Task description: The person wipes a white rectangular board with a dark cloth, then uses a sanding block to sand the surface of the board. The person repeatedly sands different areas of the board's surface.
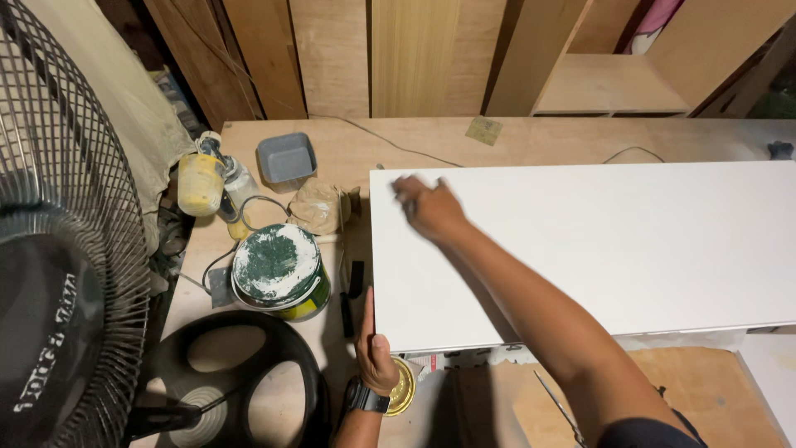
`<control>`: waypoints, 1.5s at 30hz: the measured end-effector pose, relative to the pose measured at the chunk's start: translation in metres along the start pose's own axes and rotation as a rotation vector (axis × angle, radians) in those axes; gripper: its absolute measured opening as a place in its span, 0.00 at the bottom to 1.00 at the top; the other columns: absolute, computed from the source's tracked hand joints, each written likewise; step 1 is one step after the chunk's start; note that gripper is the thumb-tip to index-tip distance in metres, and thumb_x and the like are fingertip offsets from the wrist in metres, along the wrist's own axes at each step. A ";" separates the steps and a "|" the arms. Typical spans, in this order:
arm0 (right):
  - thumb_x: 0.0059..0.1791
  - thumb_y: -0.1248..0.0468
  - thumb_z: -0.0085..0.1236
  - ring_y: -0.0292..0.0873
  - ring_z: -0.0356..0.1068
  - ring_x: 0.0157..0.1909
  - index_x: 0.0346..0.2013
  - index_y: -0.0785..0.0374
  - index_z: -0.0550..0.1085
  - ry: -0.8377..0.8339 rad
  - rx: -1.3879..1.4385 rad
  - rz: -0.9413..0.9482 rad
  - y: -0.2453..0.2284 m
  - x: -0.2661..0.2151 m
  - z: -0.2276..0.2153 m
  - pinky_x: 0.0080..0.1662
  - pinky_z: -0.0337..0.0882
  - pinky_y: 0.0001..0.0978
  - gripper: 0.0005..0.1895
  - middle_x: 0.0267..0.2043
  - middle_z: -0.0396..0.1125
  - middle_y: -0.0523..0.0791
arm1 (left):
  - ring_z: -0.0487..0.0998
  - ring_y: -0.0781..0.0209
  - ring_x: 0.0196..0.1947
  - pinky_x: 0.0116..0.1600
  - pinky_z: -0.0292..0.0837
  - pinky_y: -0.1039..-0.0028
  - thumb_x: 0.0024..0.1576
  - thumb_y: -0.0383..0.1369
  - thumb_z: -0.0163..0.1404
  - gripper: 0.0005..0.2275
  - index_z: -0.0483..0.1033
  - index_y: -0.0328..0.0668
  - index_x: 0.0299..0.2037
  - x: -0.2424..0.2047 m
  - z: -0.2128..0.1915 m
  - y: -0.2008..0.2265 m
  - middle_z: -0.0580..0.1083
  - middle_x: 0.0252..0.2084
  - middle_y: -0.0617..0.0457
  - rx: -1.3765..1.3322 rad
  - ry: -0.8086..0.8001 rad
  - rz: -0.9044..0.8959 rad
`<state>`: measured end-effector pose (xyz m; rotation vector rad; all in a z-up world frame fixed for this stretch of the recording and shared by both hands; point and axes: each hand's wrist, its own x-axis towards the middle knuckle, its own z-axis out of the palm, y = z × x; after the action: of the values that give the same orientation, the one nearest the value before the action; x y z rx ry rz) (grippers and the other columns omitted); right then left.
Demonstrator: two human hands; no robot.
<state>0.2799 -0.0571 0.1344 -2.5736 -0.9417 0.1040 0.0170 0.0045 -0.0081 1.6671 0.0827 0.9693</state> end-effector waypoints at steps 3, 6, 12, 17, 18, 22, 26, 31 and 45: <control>0.65 0.48 0.27 0.50 0.42 0.88 0.78 0.53 0.64 -0.037 -0.139 0.267 -0.006 0.015 -0.024 0.80 0.45 0.60 0.29 0.87 0.48 0.44 | 0.74 0.43 0.74 0.72 0.72 0.64 0.70 0.54 0.28 0.36 0.61 0.28 0.77 -0.003 -0.001 0.000 0.69 0.76 0.33 -0.023 0.002 -0.018; 0.61 0.62 0.39 0.47 0.76 0.62 0.64 0.51 0.78 -0.059 -0.045 -0.109 -0.022 0.012 0.029 0.80 0.42 0.59 0.22 0.72 0.71 0.38 | 0.87 0.57 0.42 0.48 0.80 0.70 0.68 0.57 0.28 0.38 0.63 0.31 0.77 -0.003 0.000 0.000 0.75 0.71 0.36 -0.021 0.024 -0.089; 0.64 0.48 0.29 0.48 0.45 0.87 0.81 0.47 0.60 -0.039 -0.148 0.190 0.013 0.042 -0.002 0.76 0.46 0.61 0.30 0.86 0.51 0.44 | 0.71 0.40 0.77 0.75 0.69 0.60 0.70 0.54 0.27 0.36 0.62 0.27 0.77 -0.005 0.000 -0.002 0.68 0.77 0.33 -0.010 0.009 0.003; 0.63 0.55 0.30 0.49 0.60 0.78 0.77 0.49 0.63 -0.110 -0.063 -0.127 -0.021 0.009 -0.011 0.80 0.43 0.63 0.27 0.81 0.58 0.44 | 0.73 0.42 0.75 0.73 0.71 0.62 0.69 0.56 0.28 0.37 0.62 0.28 0.77 0.000 0.003 -0.003 0.69 0.76 0.33 -0.041 0.015 -0.037; 0.64 0.56 0.29 0.45 0.50 0.86 0.79 0.48 0.61 -0.148 -0.067 -0.027 -0.024 0.005 -0.019 0.82 0.38 0.62 0.27 0.83 0.56 0.39 | 0.72 0.42 0.76 0.73 0.70 0.62 0.69 0.55 0.28 0.37 0.62 0.29 0.77 -0.002 0.001 -0.003 0.69 0.76 0.33 -0.023 0.003 -0.037; 0.65 0.55 0.28 0.50 0.39 0.88 0.84 0.48 0.51 -0.135 -0.200 0.190 -0.032 0.001 -0.029 0.83 0.38 0.59 0.30 0.88 0.42 0.44 | 0.72 0.40 0.76 0.74 0.70 0.61 0.70 0.53 0.27 0.36 0.63 0.28 0.76 -0.001 0.002 -0.001 0.68 0.76 0.32 -0.014 0.030 0.010; 0.60 0.59 0.35 0.44 0.63 0.78 0.72 0.48 0.70 -0.106 -0.034 -0.246 0.004 0.016 0.010 0.78 0.43 0.68 0.26 0.80 0.61 0.37 | 0.71 0.40 0.76 0.75 0.68 0.60 0.70 0.53 0.28 0.36 0.62 0.27 0.76 0.002 0.001 -0.002 0.68 0.77 0.31 -0.028 0.020 0.018; 0.64 0.47 0.27 0.48 0.47 0.86 0.81 0.48 0.58 -0.062 -0.199 0.175 0.012 0.013 -0.022 0.75 0.49 0.62 0.31 0.87 0.48 0.45 | 0.70 0.40 0.77 0.75 0.69 0.60 0.70 0.56 0.28 0.37 0.63 0.28 0.76 0.001 -0.001 0.000 0.68 0.76 0.32 -0.023 0.029 -0.007; 0.60 0.57 0.34 0.36 0.63 0.77 0.71 0.45 0.73 -0.046 -0.206 -0.104 0.088 -0.014 0.009 0.77 0.46 0.62 0.27 0.81 0.59 0.31 | 0.77 0.40 0.71 0.68 0.76 0.61 0.69 0.58 0.28 0.39 0.64 0.28 0.75 0.001 -0.002 -0.006 0.73 0.73 0.32 -0.020 0.025 -0.003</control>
<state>0.3202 -0.1238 0.0910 -2.7117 -1.1562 0.0384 0.0188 0.0088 -0.0131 1.6361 0.0911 0.9859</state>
